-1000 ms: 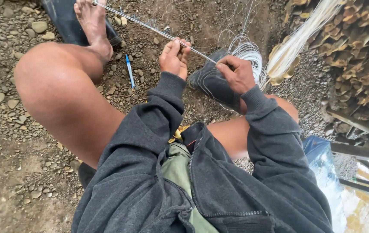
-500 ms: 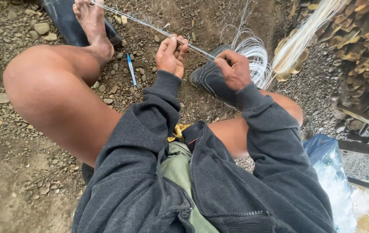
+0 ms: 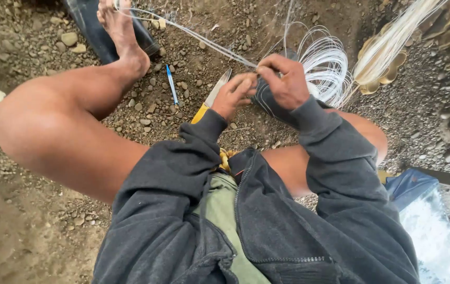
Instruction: Repairing or weaving a fishing net using a shuttle and monofilament line while sitting on the ground.
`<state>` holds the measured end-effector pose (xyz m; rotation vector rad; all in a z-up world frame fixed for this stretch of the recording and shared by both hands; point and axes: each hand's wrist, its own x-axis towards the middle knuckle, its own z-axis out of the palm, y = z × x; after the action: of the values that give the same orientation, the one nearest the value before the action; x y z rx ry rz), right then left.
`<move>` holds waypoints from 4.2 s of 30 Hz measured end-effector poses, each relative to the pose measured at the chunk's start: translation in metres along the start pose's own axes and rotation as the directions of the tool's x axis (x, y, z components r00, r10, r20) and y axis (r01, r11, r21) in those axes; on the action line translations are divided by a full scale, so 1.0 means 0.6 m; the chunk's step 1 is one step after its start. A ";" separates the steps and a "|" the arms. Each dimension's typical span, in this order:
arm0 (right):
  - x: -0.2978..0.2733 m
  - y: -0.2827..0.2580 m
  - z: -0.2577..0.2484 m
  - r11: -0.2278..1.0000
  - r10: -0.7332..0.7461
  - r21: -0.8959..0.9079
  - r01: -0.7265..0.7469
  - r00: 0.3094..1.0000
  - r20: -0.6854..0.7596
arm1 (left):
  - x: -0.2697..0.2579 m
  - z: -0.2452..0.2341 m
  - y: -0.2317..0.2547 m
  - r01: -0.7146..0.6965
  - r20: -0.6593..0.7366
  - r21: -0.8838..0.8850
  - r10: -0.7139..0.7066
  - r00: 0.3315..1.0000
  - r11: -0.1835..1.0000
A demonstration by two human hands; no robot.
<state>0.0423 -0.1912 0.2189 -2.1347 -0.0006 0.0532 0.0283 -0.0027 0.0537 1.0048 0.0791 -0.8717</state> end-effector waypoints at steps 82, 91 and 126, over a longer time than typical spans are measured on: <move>-0.051 0.054 0.174 0.989 0.039 0.145 -0.007 0.974 -0.222 | -0.130 -0.086 -0.006 -0.062 -0.176 0.166 0.091 0.980 0.984; -0.057 -0.057 0.346 0.954 -0.025 0.281 0.101 0.965 -0.261 | -0.244 -0.130 0.189 -0.278 -0.495 0.549 0.574 0.652 0.788; -0.033 -0.022 0.421 0.968 0.022 0.252 0.005 0.994 -0.105 | 0.073 -0.176 0.453 0.040 -0.176 0.782 0.159 0.971 0.623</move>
<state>0.0130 0.0288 0.0956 -1.8806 0.0748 -0.0546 0.2732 0.1164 0.1661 1.9374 -0.1627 -0.7160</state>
